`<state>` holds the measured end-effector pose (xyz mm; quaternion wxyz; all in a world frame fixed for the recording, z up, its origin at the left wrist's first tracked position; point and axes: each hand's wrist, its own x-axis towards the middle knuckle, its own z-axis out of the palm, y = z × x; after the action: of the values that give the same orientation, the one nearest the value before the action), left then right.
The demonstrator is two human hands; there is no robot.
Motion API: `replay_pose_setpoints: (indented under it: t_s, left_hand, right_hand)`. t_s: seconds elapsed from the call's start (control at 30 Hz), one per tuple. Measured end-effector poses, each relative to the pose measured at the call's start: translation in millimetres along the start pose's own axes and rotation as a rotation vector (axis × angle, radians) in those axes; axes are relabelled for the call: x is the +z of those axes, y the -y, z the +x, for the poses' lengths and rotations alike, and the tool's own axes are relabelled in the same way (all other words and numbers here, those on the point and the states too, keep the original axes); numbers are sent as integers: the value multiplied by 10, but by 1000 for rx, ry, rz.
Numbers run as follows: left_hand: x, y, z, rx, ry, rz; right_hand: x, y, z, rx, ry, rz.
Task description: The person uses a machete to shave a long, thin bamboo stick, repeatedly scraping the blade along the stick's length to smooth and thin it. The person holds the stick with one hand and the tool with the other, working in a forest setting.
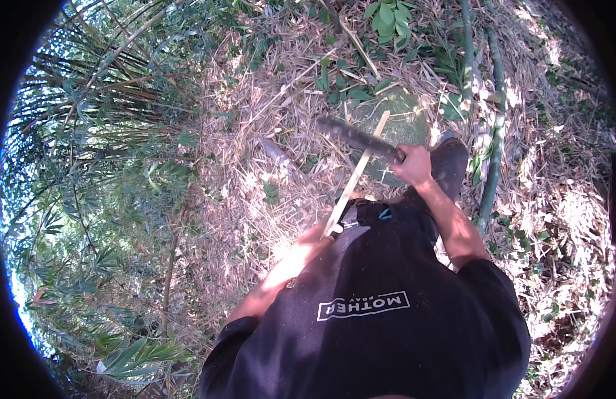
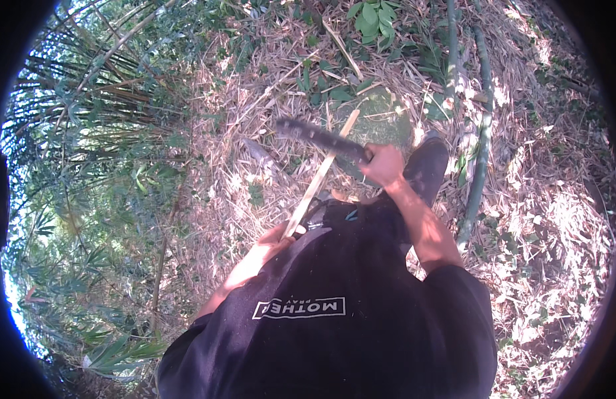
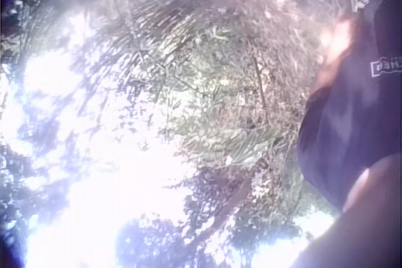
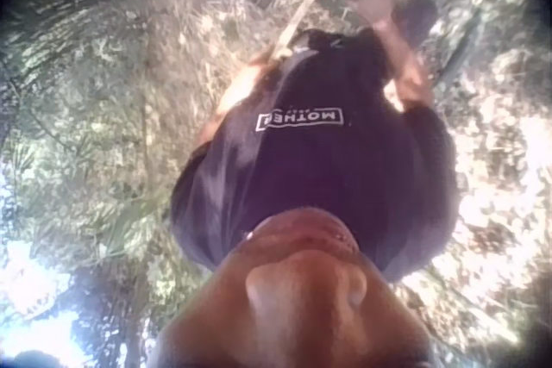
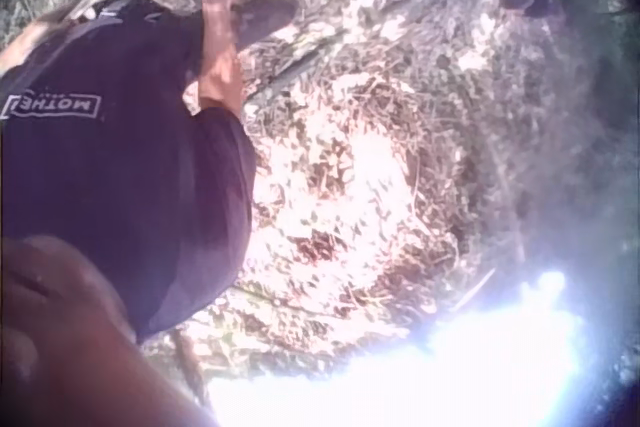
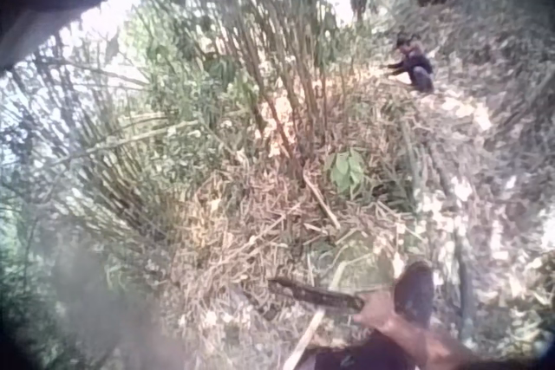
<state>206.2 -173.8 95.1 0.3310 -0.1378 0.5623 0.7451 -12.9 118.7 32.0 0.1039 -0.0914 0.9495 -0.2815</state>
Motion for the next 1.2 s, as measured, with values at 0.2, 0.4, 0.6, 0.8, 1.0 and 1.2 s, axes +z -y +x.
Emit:
replay_pose_setpoints:
  t_s: [0.2,0.4,0.6,0.8,1.0,1.2]
  left_hand:
    - [-68,47,-167,-88,29,46]
    - [198,-239,-88,-112,-241,-361]
    - [183,-405,93,9,-260,-227]
    - [223,-671,180,-94,-248,-147]
    - [336,-382,174,111,-287,261]
    - [375,-332,69,139,-280,268]
  right_hand:
    - [154,-303,373,394,-103,-74]
    - [-18,-14,310,232,-290,190]
    - [135,658,-166,-113,-213,162]
    - [116,697,-361,-513,30,114]
    - [88,798,-368,-545,-49,216]
    - [161,589,-280,-38,33,207]
